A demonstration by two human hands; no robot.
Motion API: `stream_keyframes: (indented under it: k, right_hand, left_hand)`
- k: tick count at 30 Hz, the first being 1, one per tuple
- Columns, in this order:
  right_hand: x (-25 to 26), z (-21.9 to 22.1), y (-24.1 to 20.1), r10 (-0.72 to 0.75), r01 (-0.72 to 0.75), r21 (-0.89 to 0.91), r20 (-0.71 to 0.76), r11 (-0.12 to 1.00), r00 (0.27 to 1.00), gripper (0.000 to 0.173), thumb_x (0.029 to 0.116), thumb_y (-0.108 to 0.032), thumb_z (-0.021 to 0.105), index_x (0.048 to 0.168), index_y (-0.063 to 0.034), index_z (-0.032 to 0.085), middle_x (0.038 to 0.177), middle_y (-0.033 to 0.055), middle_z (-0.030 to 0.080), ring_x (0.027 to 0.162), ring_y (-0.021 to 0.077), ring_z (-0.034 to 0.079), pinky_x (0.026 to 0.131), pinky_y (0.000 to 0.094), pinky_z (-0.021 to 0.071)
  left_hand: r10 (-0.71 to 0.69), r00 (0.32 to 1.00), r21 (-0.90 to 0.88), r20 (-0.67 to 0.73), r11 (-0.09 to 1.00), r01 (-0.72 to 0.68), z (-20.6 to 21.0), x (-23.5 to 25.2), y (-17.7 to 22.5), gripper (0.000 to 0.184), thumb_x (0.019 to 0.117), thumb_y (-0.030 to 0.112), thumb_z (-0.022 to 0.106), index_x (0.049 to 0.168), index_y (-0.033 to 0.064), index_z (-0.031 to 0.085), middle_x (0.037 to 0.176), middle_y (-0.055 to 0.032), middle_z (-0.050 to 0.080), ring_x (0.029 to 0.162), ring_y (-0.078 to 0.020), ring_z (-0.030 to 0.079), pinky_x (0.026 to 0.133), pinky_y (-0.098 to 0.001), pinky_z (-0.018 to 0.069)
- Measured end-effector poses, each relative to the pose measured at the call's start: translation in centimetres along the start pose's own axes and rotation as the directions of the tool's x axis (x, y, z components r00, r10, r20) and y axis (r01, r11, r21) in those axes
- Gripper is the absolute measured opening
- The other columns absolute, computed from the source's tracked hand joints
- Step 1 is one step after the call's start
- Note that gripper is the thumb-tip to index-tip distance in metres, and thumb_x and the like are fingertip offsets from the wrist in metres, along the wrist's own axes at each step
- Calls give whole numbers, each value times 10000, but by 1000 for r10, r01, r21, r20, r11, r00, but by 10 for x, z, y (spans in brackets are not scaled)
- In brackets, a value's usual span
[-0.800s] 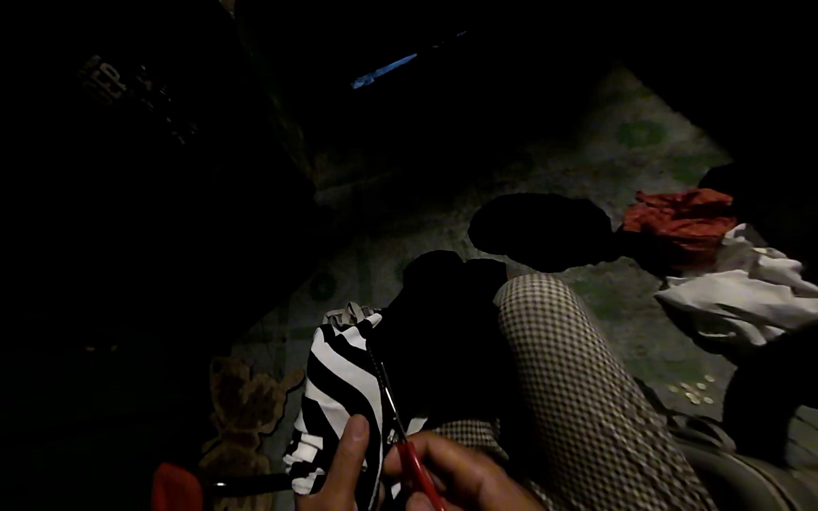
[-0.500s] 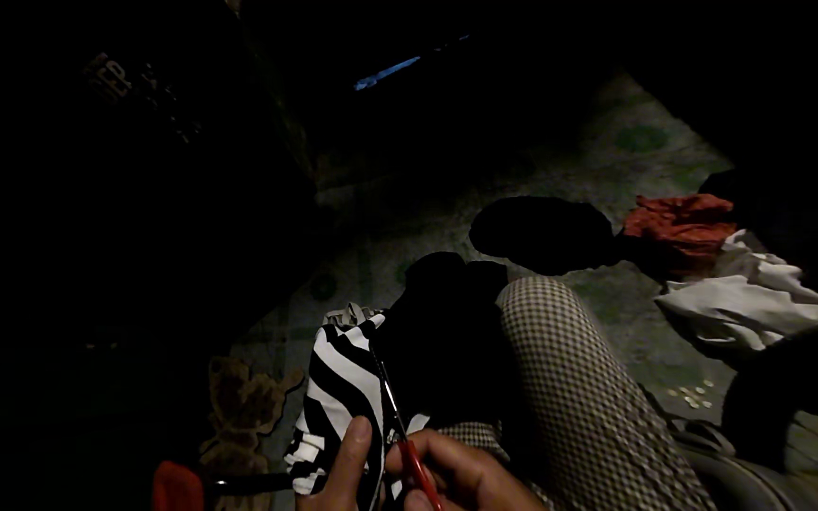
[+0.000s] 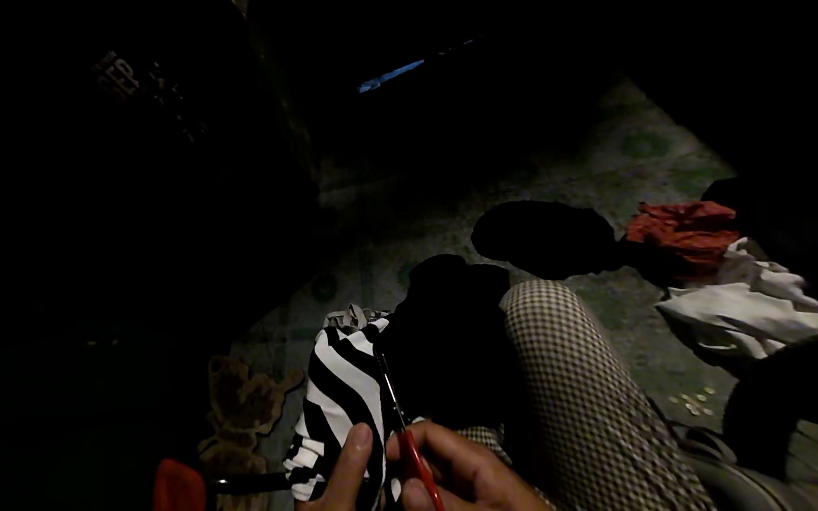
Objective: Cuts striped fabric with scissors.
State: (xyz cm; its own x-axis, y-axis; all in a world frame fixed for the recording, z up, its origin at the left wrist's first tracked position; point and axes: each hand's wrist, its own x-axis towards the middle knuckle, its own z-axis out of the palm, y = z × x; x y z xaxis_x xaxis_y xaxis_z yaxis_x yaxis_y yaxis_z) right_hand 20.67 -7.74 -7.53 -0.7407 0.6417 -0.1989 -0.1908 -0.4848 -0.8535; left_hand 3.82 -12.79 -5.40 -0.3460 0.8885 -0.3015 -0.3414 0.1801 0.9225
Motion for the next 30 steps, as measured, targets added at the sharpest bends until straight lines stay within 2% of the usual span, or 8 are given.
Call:
stream_keyframes:
  k: [3,6,13,18,22,24,27,30]
  right_hand:
    - [1,-1,-1,0,0,-15,2,1000,1000,323,1023,-216,625,1288,-37,582,856,38,625,631,119,591,526,288,521]
    - [2,-2,-5,15,-15,-28,-1,999,1000,322,1025,-223,616,1290,-42,587,860,27,632,645,108,592,535,278,513]
    - [3,-3,-5,13,-13,-8,0,1000,1000,312,1021,-226,626,1276,-49,592,848,9,638,651,91,590,538,257,503]
    - [2,0,-2,30,-30,2,-35,1000,999,293,1006,-189,646,1254,-41,597,833,31,630,629,130,618,524,305,550]
    - [-4,2,-3,14,-20,-87,-68,996,998,334,994,-199,664,1268,-19,596,818,31,627,619,122,596,529,300,530]
    - [-8,4,0,-14,-4,-171,-101,985,995,339,994,-206,665,1265,-13,601,806,23,617,625,105,570,548,284,503]
    - [-16,5,9,-45,7,-266,-136,964,990,359,1000,-212,658,1282,1,597,854,49,641,698,122,601,633,307,527]
    - [-24,4,17,-94,46,-320,-135,946,986,358,1005,-183,648,1295,18,587,897,83,666,743,147,632,673,335,553]
  left_hand:
    - [12,1000,3,-15,1000,-12,-1,-1,0,207,1025,140,577,942,95,762,759,-18,716,570,-32,612,520,-203,524]
    - [23,1000,10,-16,1000,-23,-2,-2,0,204,1026,125,573,976,95,768,827,-31,746,666,-60,680,609,-238,583]
    - [47,998,-11,32,999,-46,-16,3,-11,157,1001,218,650,1003,92,743,883,-29,744,691,-65,689,597,-238,582]
    - [74,996,116,-57,991,-67,-8,1,-7,160,1019,142,604,1038,33,720,950,-31,760,881,-96,728,839,-297,612]
    - [-45,963,-30,-266,999,38,4,16,-14,158,1003,-21,517,1102,-59,634,936,-108,733,857,-157,726,812,-333,622]
    - [-202,935,-235,-293,963,134,8,24,-13,165,964,-75,488,1049,-52,628,887,-125,721,784,-165,717,737,-324,623]
    - [-456,889,-605,-44,720,339,0,34,-18,203,913,-59,426,909,-27,627,814,-147,705,703,-174,710,669,-288,616]
    - [-477,852,-687,215,546,479,-1,30,-31,311,963,92,398,841,25,676,773,-119,707,695,-180,709,668,-307,611]
